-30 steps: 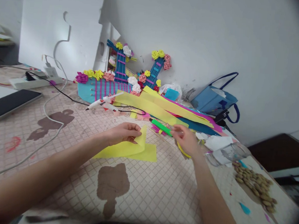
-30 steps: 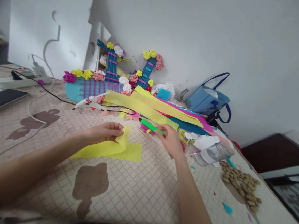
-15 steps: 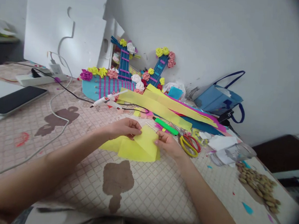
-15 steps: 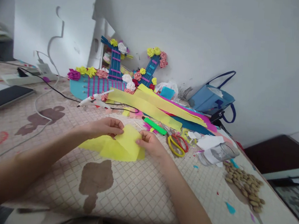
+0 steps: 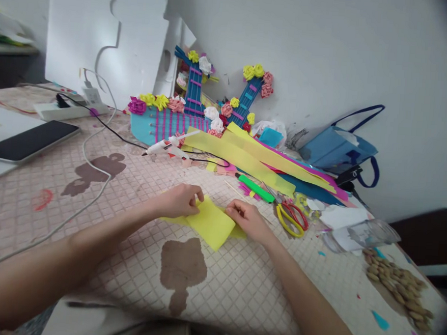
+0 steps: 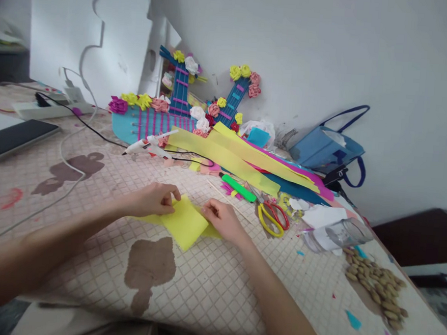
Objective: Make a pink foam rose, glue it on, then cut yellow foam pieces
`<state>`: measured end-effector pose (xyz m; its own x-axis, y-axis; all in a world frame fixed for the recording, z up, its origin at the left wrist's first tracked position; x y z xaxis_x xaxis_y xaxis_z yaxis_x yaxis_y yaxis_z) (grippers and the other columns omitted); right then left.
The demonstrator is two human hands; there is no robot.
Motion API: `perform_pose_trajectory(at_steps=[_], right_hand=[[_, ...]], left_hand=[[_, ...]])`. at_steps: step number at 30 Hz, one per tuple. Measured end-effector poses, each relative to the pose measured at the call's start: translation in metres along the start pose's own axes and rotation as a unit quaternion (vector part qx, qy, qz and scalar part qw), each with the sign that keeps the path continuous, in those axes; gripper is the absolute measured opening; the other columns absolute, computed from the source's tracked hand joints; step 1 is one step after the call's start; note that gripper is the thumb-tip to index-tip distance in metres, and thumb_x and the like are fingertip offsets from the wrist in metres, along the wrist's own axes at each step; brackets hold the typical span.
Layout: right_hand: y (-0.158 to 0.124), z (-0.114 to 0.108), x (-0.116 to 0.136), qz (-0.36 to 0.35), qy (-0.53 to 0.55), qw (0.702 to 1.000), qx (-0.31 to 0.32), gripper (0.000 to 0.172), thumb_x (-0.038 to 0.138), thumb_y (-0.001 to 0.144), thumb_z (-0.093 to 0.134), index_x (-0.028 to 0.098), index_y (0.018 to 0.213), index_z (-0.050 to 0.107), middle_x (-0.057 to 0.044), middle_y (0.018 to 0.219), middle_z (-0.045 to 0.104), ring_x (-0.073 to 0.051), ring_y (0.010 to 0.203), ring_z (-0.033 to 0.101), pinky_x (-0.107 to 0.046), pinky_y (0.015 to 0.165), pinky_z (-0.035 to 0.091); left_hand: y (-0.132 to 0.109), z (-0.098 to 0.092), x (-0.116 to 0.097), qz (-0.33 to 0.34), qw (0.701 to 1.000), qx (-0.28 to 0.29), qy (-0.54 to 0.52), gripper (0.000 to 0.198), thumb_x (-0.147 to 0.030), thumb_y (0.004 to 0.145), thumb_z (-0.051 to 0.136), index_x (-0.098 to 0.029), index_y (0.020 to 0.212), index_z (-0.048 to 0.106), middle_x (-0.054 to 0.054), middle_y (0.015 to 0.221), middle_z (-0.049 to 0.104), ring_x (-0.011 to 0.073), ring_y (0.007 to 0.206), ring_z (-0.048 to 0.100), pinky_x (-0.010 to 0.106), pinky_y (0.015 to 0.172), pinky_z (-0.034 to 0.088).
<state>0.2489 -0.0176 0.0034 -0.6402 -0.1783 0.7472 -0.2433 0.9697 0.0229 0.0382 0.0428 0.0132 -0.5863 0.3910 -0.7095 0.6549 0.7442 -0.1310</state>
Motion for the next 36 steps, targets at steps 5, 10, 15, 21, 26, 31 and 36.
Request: perform_pose_trajectory(at_steps=[5,10,15,21,26,31,36], right_hand=[[-0.001,0.003,0.003,-0.008,-0.013,0.999,-0.032,0.046,0.053,0.091,0.03,0.019,0.076,0.057,-0.001,0.071,0.058,-0.015,0.065,0.05,-0.026,0.06,0.036],[0.0,0.006,-0.001,0.039,-0.001,0.998,-0.042,0.057,0.058,0.091,0.021,0.018,0.076,0.058,-0.002,0.069,0.058,-0.015,0.063,0.052,-0.026,0.056,0.036],[0.009,0.003,0.006,0.069,-0.023,0.997,-0.017,0.052,0.062,0.086,0.031,0.019,0.068,0.052,0.002,0.058,0.051,-0.013,0.055,0.047,-0.024,0.05,0.031],[0.029,0.005,0.018,0.07,-0.103,0.992,0.037,0.044,0.058,0.08,0.048,0.019,0.061,0.052,0.0,0.059,0.057,-0.013,0.056,0.049,-0.025,0.05,0.029],[0.034,0.016,0.014,0.07,-0.14,0.988,0.021,0.027,0.043,0.068,0.068,0.02,0.065,0.054,0.001,0.062,0.057,-0.012,0.057,0.047,-0.024,0.049,0.027],[0.028,0.021,0.01,0.059,-0.094,0.994,0.005,0.021,0.032,0.071,0.064,0.02,0.064,0.049,0.004,0.059,0.05,-0.011,0.056,0.043,-0.023,0.05,0.027],[0.025,0.016,0.013,0.015,0.085,0.996,-0.02,0.025,0.039,0.076,0.06,0.02,0.068,0.046,0.004,0.064,0.046,-0.011,0.058,0.042,-0.023,0.053,0.033]], left_hand=[[0.003,-0.003,0.001,0.033,0.998,-0.042,0.016,0.024,-0.024,0.069,0.053,-0.016,0.091,0.06,-0.002,0.06,0.059,0.0137,0.058,0.055,0.023,0.055,0.034],[0.006,-0.002,0.005,0.02,0.995,-0.075,0.06,0.021,-0.025,0.073,0.053,-0.016,0.09,0.061,0.0,0.066,0.061,0.0154,0.063,0.056,0.024,0.057,0.034],[0.008,0.001,0.008,0.014,0.996,-0.065,0.059,0.019,-0.024,0.072,0.054,-0.016,0.087,0.062,0.001,0.068,0.063,0.0151,0.064,0.057,0.023,0.056,0.035],[0.01,0.002,0.012,0.003,0.995,-0.082,0.061,0.019,-0.024,0.073,0.055,-0.016,0.09,0.06,0.001,0.068,0.062,0.0152,0.063,0.056,0.023,0.055,0.034],[0.01,0.002,0.013,-0.003,0.994,-0.087,0.062,0.019,-0.026,0.072,0.057,-0.017,0.089,0.059,0.0,0.066,0.062,0.0151,0.061,0.056,0.023,0.055,0.034],[0.011,0.002,0.014,0.015,0.993,-0.111,0.035,0.018,-0.029,0.072,0.059,-0.018,0.086,0.059,0.0,0.065,0.06,0.0146,0.061,0.054,0.024,0.056,0.035],[0.013,-0.008,0.011,0.035,0.982,-0.155,-0.099,0.033,-0.045,0.075,0.059,-0.015,0.09,0.06,0.007,0.086,0.063,0.0179,0.077,0.058,0.027,0.065,0.042]])
Point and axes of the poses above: each hand's wrist, its own y-axis towards the middle knuckle, its own z-axis out of the palm, x = y × z, the point moved 2 cm from there along y, towards the middle knuckle
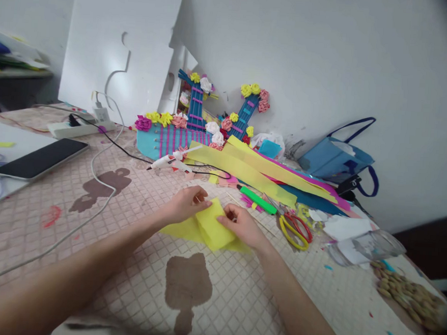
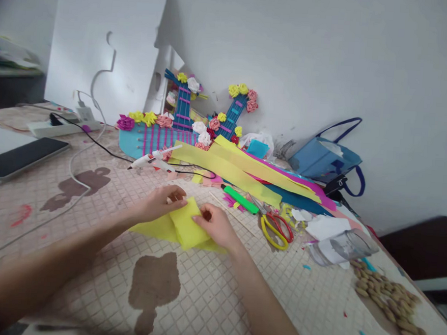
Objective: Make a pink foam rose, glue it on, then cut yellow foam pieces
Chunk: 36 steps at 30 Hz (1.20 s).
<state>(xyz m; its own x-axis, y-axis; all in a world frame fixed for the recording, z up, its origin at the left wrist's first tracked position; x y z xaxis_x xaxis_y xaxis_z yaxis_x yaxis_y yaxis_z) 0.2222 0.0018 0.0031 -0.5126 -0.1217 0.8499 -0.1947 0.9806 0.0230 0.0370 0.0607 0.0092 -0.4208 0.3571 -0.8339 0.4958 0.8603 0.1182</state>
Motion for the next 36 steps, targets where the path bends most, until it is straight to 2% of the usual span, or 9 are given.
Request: perform_pose_trajectory(at_steps=[2,5,9,16,21,25,30,36], right_hand=[[0.001,-0.001,-0.001,-0.005,0.075,0.997,-0.026,0.029,0.045,0.076,0.06,0.021,0.069,0.045,0.004,0.066,0.046,-0.011,0.059,0.043,-0.024,0.054,0.036],[0.003,0.002,-0.005,0.009,0.156,0.985,-0.068,0.035,0.051,0.072,0.063,0.021,0.071,0.045,0.004,0.065,0.046,-0.012,0.058,0.044,-0.024,0.053,0.037],[0.004,0.01,-0.006,0.022,0.214,0.975,-0.059,0.037,0.053,0.069,0.066,0.022,0.074,0.046,0.003,0.068,0.048,-0.012,0.06,0.046,-0.025,0.055,0.04],[0.0,0.016,0.005,0.02,0.276,0.96,-0.048,0.033,0.053,0.075,0.06,0.022,0.079,0.05,0.001,0.073,0.055,-0.015,0.064,0.053,-0.028,0.059,0.044],[-0.002,0.018,0.006,0.039,0.275,0.959,-0.062,0.032,0.05,0.072,0.064,0.021,0.084,0.056,-0.001,0.077,0.06,-0.017,0.068,0.056,-0.03,0.061,0.046],[-0.001,0.02,0.002,0.031,0.282,0.956,-0.073,0.029,0.045,0.073,0.066,0.02,0.085,0.058,0.0,0.076,0.06,-0.015,0.065,0.055,-0.027,0.058,0.044],[0.0,0.023,-0.004,0.012,0.263,0.959,-0.106,0.027,0.043,0.074,0.066,0.02,0.083,0.056,0.003,0.065,0.053,-0.011,0.054,0.046,-0.022,0.046,0.035],[-0.002,0.023,0.002,0.001,0.267,0.96,-0.083,0.028,0.044,0.073,0.066,0.02,0.08,0.053,0.003,0.067,0.053,-0.011,0.056,0.048,-0.022,0.047,0.036]], left_hand=[[0.001,-0.001,-0.002,-0.029,0.993,0.037,-0.105,0.039,-0.048,0.075,0.059,-0.014,0.094,0.06,0.008,0.09,0.064,0.0188,0.082,0.059,0.028,0.068,0.044],[0.0,0.002,-0.003,-0.075,0.959,0.106,-0.252,0.045,-0.046,0.069,0.067,-0.012,0.098,0.058,0.008,0.088,0.065,0.0187,0.08,0.061,0.029,0.068,0.046],[0.0,0.006,0.001,-0.098,0.939,0.091,-0.317,0.045,-0.041,0.063,0.074,-0.011,0.093,0.059,0.009,0.087,0.066,0.0174,0.075,0.062,0.03,0.068,0.047],[-0.003,0.009,-0.004,-0.092,0.939,0.111,-0.314,0.035,-0.038,0.062,0.074,-0.012,0.08,0.06,0.006,0.077,0.065,0.0187,0.074,0.063,0.029,0.065,0.046],[-0.005,0.009,-0.006,-0.101,0.951,0.099,-0.273,0.034,-0.043,0.063,0.072,-0.014,0.072,0.059,0.003,0.067,0.062,0.0178,0.069,0.061,0.027,0.06,0.044],[-0.004,0.009,-0.006,-0.111,0.956,0.074,-0.261,0.036,-0.047,0.065,0.069,-0.014,0.069,0.056,0.002,0.065,0.06,0.0143,0.062,0.058,0.025,0.055,0.042],[-0.003,0.013,-0.005,-0.105,0.939,0.058,-0.323,0.037,-0.039,0.06,0.076,-0.013,0.077,0.056,0.003,0.074,0.063,0.0133,0.064,0.059,0.024,0.059,0.045],[-0.004,0.014,-0.001,-0.109,0.95,0.037,-0.29,0.035,-0.041,0.062,0.074,-0.013,0.073,0.056,0.002,0.066,0.063,0.0124,0.055,0.057,0.022,0.05,0.042]])
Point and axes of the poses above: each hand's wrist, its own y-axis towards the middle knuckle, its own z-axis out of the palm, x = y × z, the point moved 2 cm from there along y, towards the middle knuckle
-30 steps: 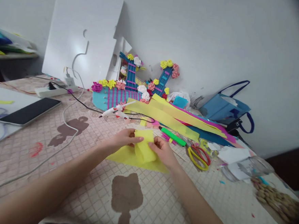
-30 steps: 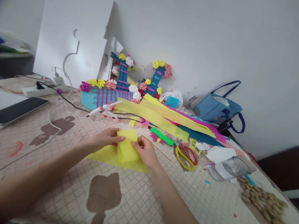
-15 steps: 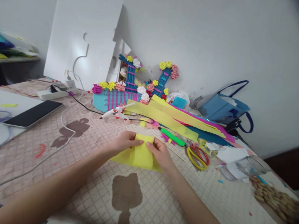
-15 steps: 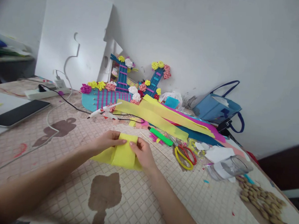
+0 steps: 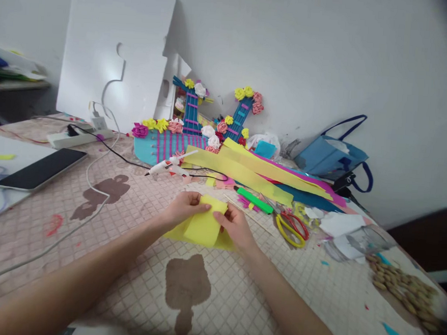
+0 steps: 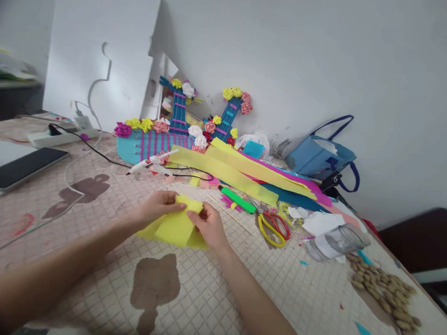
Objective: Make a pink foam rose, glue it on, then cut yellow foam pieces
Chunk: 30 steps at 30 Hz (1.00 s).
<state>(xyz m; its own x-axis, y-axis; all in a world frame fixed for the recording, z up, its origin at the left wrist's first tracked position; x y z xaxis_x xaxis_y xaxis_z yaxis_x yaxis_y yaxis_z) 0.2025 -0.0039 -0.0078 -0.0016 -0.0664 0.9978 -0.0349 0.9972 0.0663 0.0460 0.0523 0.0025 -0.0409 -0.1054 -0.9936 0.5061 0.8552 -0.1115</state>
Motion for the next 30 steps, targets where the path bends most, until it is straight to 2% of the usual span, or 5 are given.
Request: perform_pose_trajectory(at_steps=[5,13,19,24,30], right_hand=[[-0.001,-0.003,0.007,-0.011,-0.02,1.0,-0.011,0.027,0.045,0.079,0.059,0.02,0.072,0.052,0.005,0.058,0.045,-0.009,0.048,0.041,-0.022,0.043,0.031],[0.004,-0.005,0.001,-0.019,-0.029,0.999,-0.032,0.027,0.043,0.073,0.065,0.019,0.076,0.055,0.004,0.063,0.052,-0.009,0.051,0.046,-0.022,0.045,0.039],[0.006,-0.008,0.001,-0.04,-0.019,0.997,-0.066,0.023,0.04,0.074,0.065,0.019,0.076,0.056,0.003,0.065,0.054,-0.01,0.055,0.049,-0.021,0.046,0.042],[0.008,-0.013,0.002,-0.062,-0.043,0.994,-0.081,0.023,0.04,0.074,0.065,0.019,0.075,0.055,0.003,0.066,0.053,-0.01,0.055,0.049,-0.022,0.046,0.042],[0.006,-0.01,0.004,-0.062,-0.063,0.994,-0.064,0.022,0.039,0.074,0.065,0.019,0.075,0.055,0.004,0.065,0.053,-0.009,0.052,0.048,-0.021,0.046,0.041]], left_hand=[[-0.002,0.002,0.0,-0.003,1.0,0.027,0.001,0.035,-0.041,0.061,0.074,-0.014,0.07,0.053,0.002,0.064,0.063,0.0128,0.054,0.058,0.022,0.049,0.041],[0.001,0.001,0.001,0.019,0.999,0.026,-0.008,0.038,-0.042,0.065,0.072,-0.014,0.081,0.052,0.004,0.074,0.065,0.0153,0.062,0.062,0.025,0.055,0.046],[0.004,-0.002,0.002,0.093,0.994,-0.063,0.016,0.046,-0.04,0.062,0.074,-0.019,0.083,0.04,0.0,0.077,0.061,0.0132,0.067,0.061,0.023,0.056,0.044],[0.0,-0.001,-0.003,0.087,0.992,-0.01,0.087,0.036,-0.045,0.066,0.069,-0.015,0.071,0.049,0.0,0.065,0.058,0.0118,0.059,0.056,0.021,0.051,0.04],[-0.002,-0.001,-0.007,0.074,0.997,-0.003,0.035,0.033,-0.043,0.065,0.069,-0.013,0.071,0.057,0.003,0.068,0.062,0.0142,0.061,0.059,0.024,0.055,0.044]])
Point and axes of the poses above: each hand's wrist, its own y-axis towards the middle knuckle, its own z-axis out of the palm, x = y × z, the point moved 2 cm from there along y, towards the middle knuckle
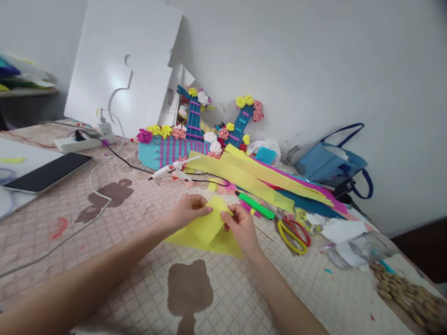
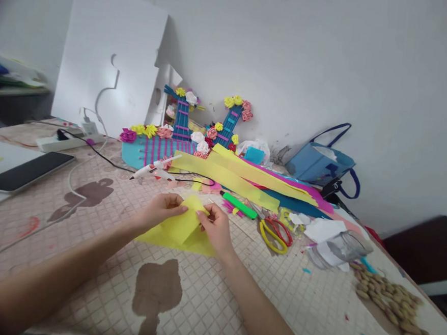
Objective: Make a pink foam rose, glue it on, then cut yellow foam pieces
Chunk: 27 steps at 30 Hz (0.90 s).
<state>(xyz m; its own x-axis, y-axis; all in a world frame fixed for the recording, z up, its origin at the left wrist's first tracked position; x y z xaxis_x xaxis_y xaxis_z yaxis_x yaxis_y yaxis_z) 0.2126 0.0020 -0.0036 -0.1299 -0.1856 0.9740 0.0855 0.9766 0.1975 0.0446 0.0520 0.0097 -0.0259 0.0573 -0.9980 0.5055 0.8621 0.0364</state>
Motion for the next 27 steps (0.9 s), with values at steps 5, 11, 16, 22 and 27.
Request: perform_pose_trajectory(at_steps=[5,11,16,22,27], right_hand=[[-0.0033,0.0033,0.0079,0.006,0.001,1.0,0.022,0.022,0.039,0.074,0.065,0.019,0.074,0.056,0.004,0.064,0.054,-0.009,0.051,0.049,-0.021,0.047,0.041],[-0.003,0.0026,0.0101,0.005,-0.003,1.0,0.029,0.024,0.041,0.073,0.065,0.019,0.075,0.057,0.003,0.065,0.055,-0.009,0.053,0.049,-0.022,0.048,0.042],[-0.0009,-0.0003,0.0053,0.007,-0.002,1.0,0.021,0.024,0.042,0.073,0.064,0.019,0.076,0.056,0.002,0.065,0.055,-0.01,0.054,0.05,-0.023,0.048,0.042],[-0.0017,0.001,0.0045,0.01,0.0,0.999,0.041,0.025,0.044,0.074,0.064,0.02,0.077,0.056,0.002,0.064,0.055,-0.011,0.054,0.05,-0.023,0.047,0.043],[-0.0042,0.0029,0.0077,0.007,-0.008,0.999,0.054,0.023,0.041,0.075,0.064,0.019,0.077,0.057,0.002,0.064,0.055,-0.01,0.054,0.049,-0.023,0.048,0.043]], left_hand=[[0.0017,-0.0004,0.0006,0.007,1.0,0.004,-0.025,0.032,-0.041,0.063,0.071,-0.013,0.072,0.058,0.003,0.067,0.063,0.0136,0.06,0.059,0.024,0.054,0.045],[0.0008,0.0,-0.0002,-0.004,1.0,0.0,-0.03,0.031,-0.038,0.062,0.072,-0.013,0.073,0.057,0.003,0.069,0.064,0.0138,0.061,0.06,0.024,0.055,0.046],[-0.0018,0.0008,-0.0033,-0.008,0.998,-0.013,-0.055,0.041,-0.034,0.06,0.075,-0.016,0.089,0.052,0.001,0.069,0.065,0.0147,0.062,0.063,0.024,0.056,0.046],[-0.0062,0.0052,-0.0047,-0.058,0.995,0.023,-0.082,0.049,-0.04,0.062,0.075,-0.015,0.098,0.053,0.004,0.075,0.067,0.018,0.065,0.065,0.026,0.056,0.048],[-0.0075,0.006,-0.0005,-0.098,0.991,0.041,-0.079,0.038,-0.043,0.06,0.075,-0.014,0.078,0.057,0.005,0.071,0.067,0.0178,0.06,0.065,0.026,0.053,0.047]])
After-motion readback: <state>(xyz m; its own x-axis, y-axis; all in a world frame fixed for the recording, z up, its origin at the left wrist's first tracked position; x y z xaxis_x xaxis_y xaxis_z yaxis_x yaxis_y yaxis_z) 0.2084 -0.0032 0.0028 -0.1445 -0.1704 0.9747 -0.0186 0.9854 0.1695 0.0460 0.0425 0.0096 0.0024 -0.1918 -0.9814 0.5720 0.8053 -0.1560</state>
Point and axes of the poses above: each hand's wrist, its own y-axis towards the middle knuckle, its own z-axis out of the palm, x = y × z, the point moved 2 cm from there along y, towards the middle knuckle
